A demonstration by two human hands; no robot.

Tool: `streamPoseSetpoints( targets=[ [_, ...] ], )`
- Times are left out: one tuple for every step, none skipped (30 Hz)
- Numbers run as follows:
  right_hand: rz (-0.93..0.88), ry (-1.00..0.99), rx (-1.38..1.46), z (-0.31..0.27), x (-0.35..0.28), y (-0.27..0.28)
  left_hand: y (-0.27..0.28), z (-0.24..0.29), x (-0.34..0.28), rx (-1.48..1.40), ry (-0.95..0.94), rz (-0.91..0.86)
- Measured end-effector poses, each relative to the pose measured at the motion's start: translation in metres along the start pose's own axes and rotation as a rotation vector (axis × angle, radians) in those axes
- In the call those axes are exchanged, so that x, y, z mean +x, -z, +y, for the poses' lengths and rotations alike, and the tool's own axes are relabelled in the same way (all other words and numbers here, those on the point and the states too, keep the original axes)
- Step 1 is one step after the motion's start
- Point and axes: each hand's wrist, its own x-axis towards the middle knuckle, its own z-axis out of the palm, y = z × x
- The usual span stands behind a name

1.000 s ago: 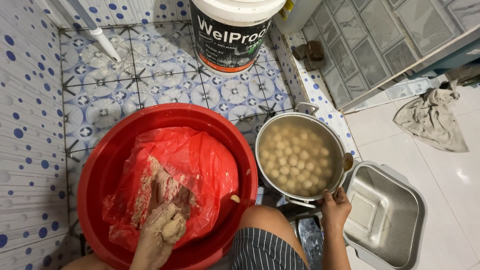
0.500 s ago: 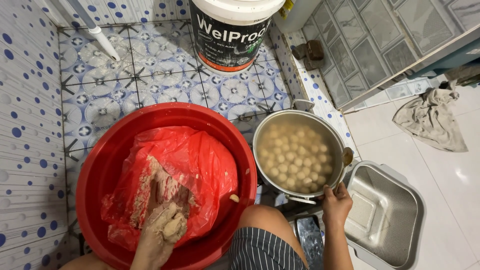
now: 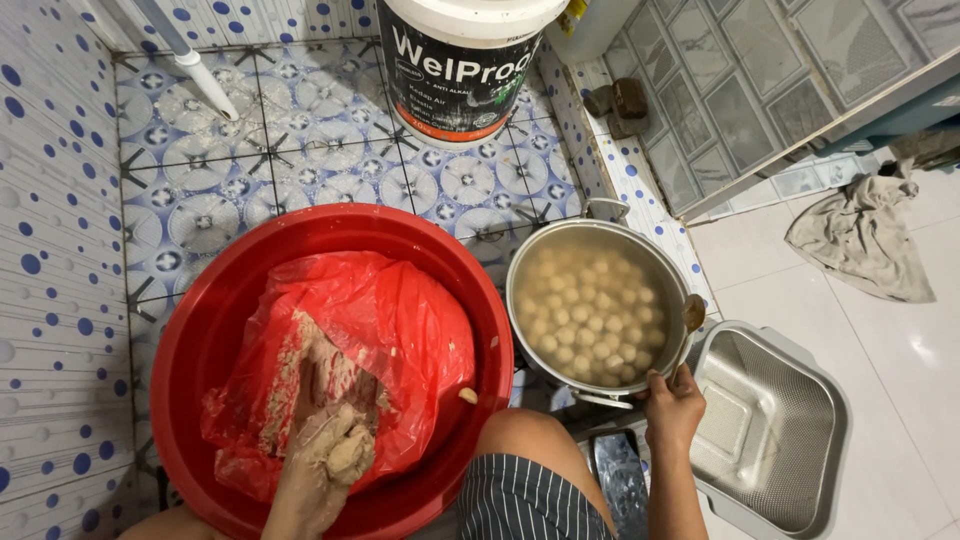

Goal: A person manually forms meatballs by squeezing meat paste through their hand and using a spoon to drop them into a pot of water.

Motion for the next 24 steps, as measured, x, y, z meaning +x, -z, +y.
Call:
streamPoseSetpoints(
  targets=[
    [0.007,0.001,-0.032,0.0,-0.001,0.001,-0.001,0.001,-0.001,0.007,-0.013,-0.017],
    [0.007,0.001,-0.031,0.001,0.001,0.001,-0.001,0.0,0.0,0.008,-0.013,-0.017],
    [0.0,0.003,-0.006,0.003,0.001,0.001,0.0,0.0,0.0,0.012,-0.017,-0.028],
    [-0.007,0.005,0.02,0.005,0.002,0.001,0.0,-0.001,0.0,0.017,-0.02,-0.04],
    [-0.006,0.005,0.021,0.001,0.0,0.0,0.001,-0.001,0.001,0.018,-0.02,-0.04],
    [-0.006,-0.01,0.019,-0.003,-0.001,-0.001,0.002,-0.002,0.002,0.014,-0.011,-0.01],
    [-0.005,-0.025,0.017,-0.007,-0.003,-0.002,0.002,-0.002,0.003,0.01,0.0,0.022],
    [-0.005,-0.026,0.016,-0.009,-0.004,-0.002,0.003,-0.003,0.003,0.01,0.001,0.022],
    [-0.012,-0.032,0.024,-0.011,-0.005,-0.003,0.003,-0.004,0.004,0.006,-0.001,0.027],
    [-0.019,-0.037,0.032,-0.013,-0.006,-0.003,0.004,-0.004,0.004,0.001,-0.003,0.032],
    [-0.019,-0.037,0.032,-0.014,-0.006,-0.004,0.003,-0.004,0.004,0.001,-0.003,0.032],
    [-0.013,-0.035,0.037,-0.015,-0.006,-0.005,0.003,-0.004,0.005,0.004,0.001,0.034],
    [-0.007,-0.034,0.041,-0.016,-0.006,-0.006,0.003,-0.004,0.005,0.008,0.005,0.036],
    [-0.007,-0.034,0.041,-0.012,-0.004,-0.005,0.002,-0.004,0.004,0.008,0.006,0.036],
    [-0.011,-0.024,0.048,-0.009,-0.001,-0.004,0.001,-0.004,0.003,0.016,-0.013,0.0],
    [-0.015,-0.014,0.055,-0.005,0.001,-0.003,0.0,-0.004,0.002,0.024,-0.031,-0.036],
    [-0.015,-0.013,0.055,-0.007,0.0,-0.004,0.0,-0.004,0.002,0.024,-0.031,-0.036],
    [-0.014,-0.012,0.04,-0.009,0.0,-0.004,0.0,-0.003,0.003,0.022,-0.03,-0.046],
    [-0.014,-0.013,0.024,-0.01,-0.002,-0.004,0.001,-0.004,0.002,0.02,-0.029,-0.054],
    [-0.014,-0.013,0.024,-0.009,-0.001,-0.003,0.001,-0.004,0.003,0.02,-0.028,-0.054],
    [-0.008,-0.017,0.006,-0.009,-0.001,-0.003,0.001,-0.004,0.004,0.016,-0.008,-0.002],
    [-0.002,-0.02,-0.011,-0.008,0.0,-0.003,0.002,-0.004,0.004,0.011,0.013,0.05],
    [-0.002,-0.02,-0.012,-0.009,0.0,-0.003,0.002,-0.004,0.004,0.011,0.013,0.05],
    [-0.006,-0.021,-0.001,-0.009,-0.001,-0.003,0.002,-0.004,0.004,0.021,0.003,0.015]
  ],
)
